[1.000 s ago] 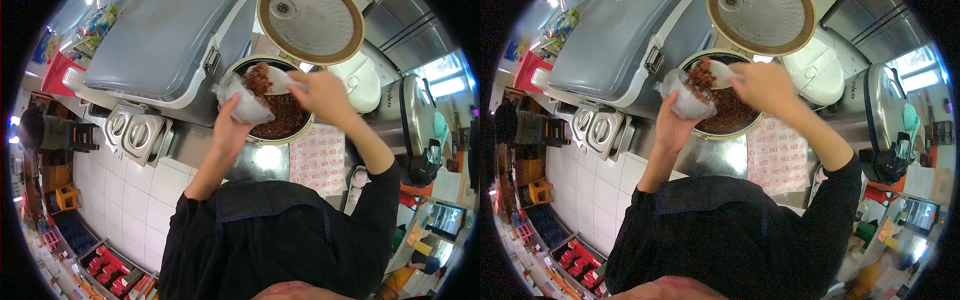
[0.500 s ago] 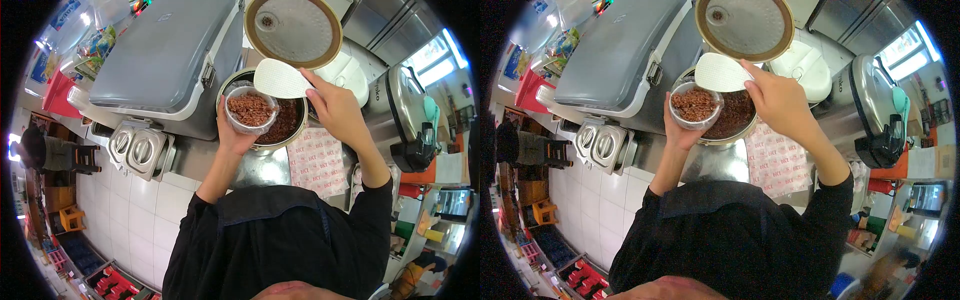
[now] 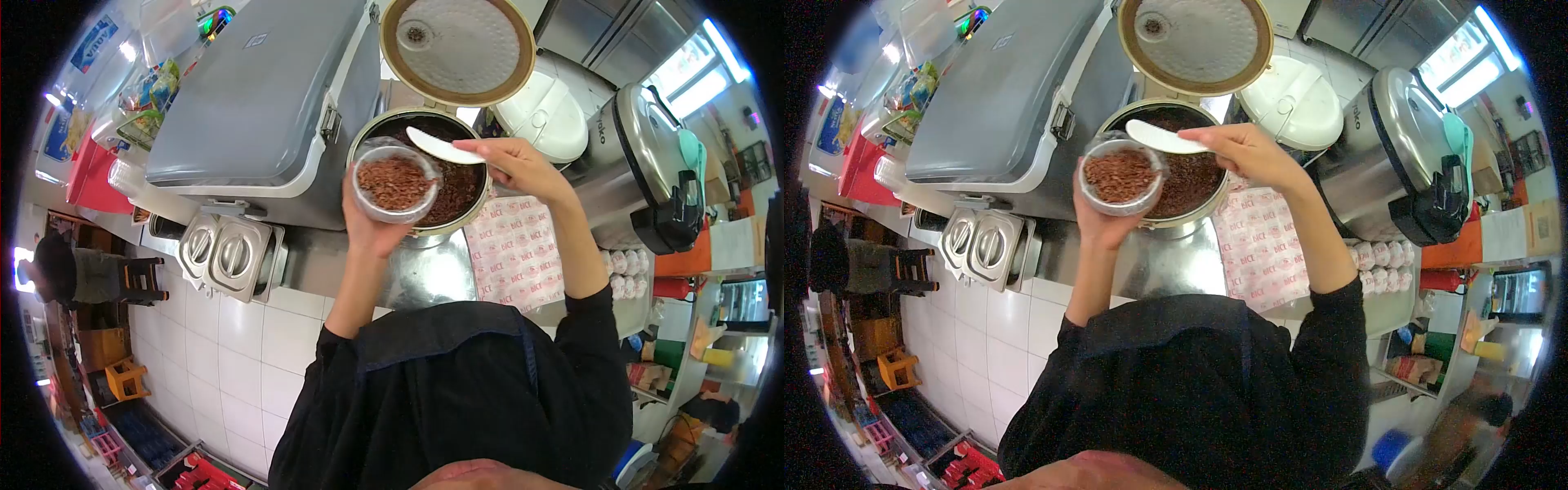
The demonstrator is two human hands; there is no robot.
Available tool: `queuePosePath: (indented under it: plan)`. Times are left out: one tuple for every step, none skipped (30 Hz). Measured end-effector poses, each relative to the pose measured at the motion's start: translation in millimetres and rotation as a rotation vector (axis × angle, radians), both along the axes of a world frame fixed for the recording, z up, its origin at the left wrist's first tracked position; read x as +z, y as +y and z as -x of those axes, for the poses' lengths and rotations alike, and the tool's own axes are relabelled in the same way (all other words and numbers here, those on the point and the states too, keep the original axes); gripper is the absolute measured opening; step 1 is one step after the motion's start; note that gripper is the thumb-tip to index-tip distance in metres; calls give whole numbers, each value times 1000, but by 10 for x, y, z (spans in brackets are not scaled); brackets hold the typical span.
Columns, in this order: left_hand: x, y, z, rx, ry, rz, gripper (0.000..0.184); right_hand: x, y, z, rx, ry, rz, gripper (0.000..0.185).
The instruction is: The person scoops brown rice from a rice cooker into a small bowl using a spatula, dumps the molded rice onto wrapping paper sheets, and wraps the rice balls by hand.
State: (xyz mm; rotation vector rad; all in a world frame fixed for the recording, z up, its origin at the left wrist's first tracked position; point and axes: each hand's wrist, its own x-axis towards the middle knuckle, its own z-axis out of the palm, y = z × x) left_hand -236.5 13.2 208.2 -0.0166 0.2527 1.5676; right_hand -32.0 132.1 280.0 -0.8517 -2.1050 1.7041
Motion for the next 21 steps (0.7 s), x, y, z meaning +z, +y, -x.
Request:
queuePosePath:
  plan:
    - [-7, -19, 56, 1, -1, -16, 66, -17, 75, -46, -21, -34, -42, 37]
    - [18, -55, 87, -2, -64, -42, 71, -147, 167, -37, -29, -38, -36, 37]
    - [43, -103, 102, -9, -130, -63, 76, -365, 256, -10, -33, -37, -348, 36]
    - [24, -142, 108, 9, -109, -98, 82, -408, 221, 37, -39, -44, -660, 35]
    - [-20, -171, 108, 19, -64, -188, 83, -417, 179, 50, -33, -220, -618, 32]
    - [-28, -201, 59, 61, 1, -183, 83, -419, 142, 113, 51, -254, -707, 28]
    - [-20, -215, -23, 99, 65, -180, 82, -569, 80, 153, -72, -187, -1072, 29]
    - [-41, -212, -129, 151, 101, -161, 81, -619, 32, 201, -156, -65, -1207, 25]
    - [-45, -200, -256, 198, 143, -145, 80, -620, -68, 235, -176, 64, -999, 25]
    - [5, -205, -436, 215, 235, -116, 77, -604, -190, 185, -66, 217, -745, 31]
    - [-7, -190, -627, 181, 229, -117, 77, -872, -332, 149, -132, 340, -328, 37]
    - [-41, -186, -813, 209, 406, -168, 74, -955, -483, 3, -246, 171, -174, 38]
    - [-104, -186, -960, 244, 584, -223, 70, -990, -631, -124, -350, 6, -14, 39]
    - [-555, -96, -959, 283, 967, -140, 75, -994, -768, -264, -416, 421, 469, 37]
    - [-853, -52, -1103, 178, 857, -74, 67, -999, -891, -428, -451, 834, 957, 36]
    - [-675, -44, -1328, 261, 1279, -97, 65, -991, -994, -624, -411, 779, 698, 42]
    - [-474, -58, -1581, 335, 1705, -117, 63, -940, -1069, -838, -510, 849, 933, 52]
    - [-460, -83, -1723, 284, 1872, -121, 64, -1147, -1042, -1071, -438, 1014, 1081, 53]
    - [-464, -121, -1847, 227, 2039, -124, 65, -1360, -980, -1286, -360, 1179, 1228, 53]
    - [-518, -180, -1992, 271, 1979, -54, 58, -1353, -936, -1453, -533, 1119, 1211, 51]
    - [-674, -235, -2074, 270, 1988, -36, 58, -1349, -892, -1593, -700, 1054, 1186, 50]
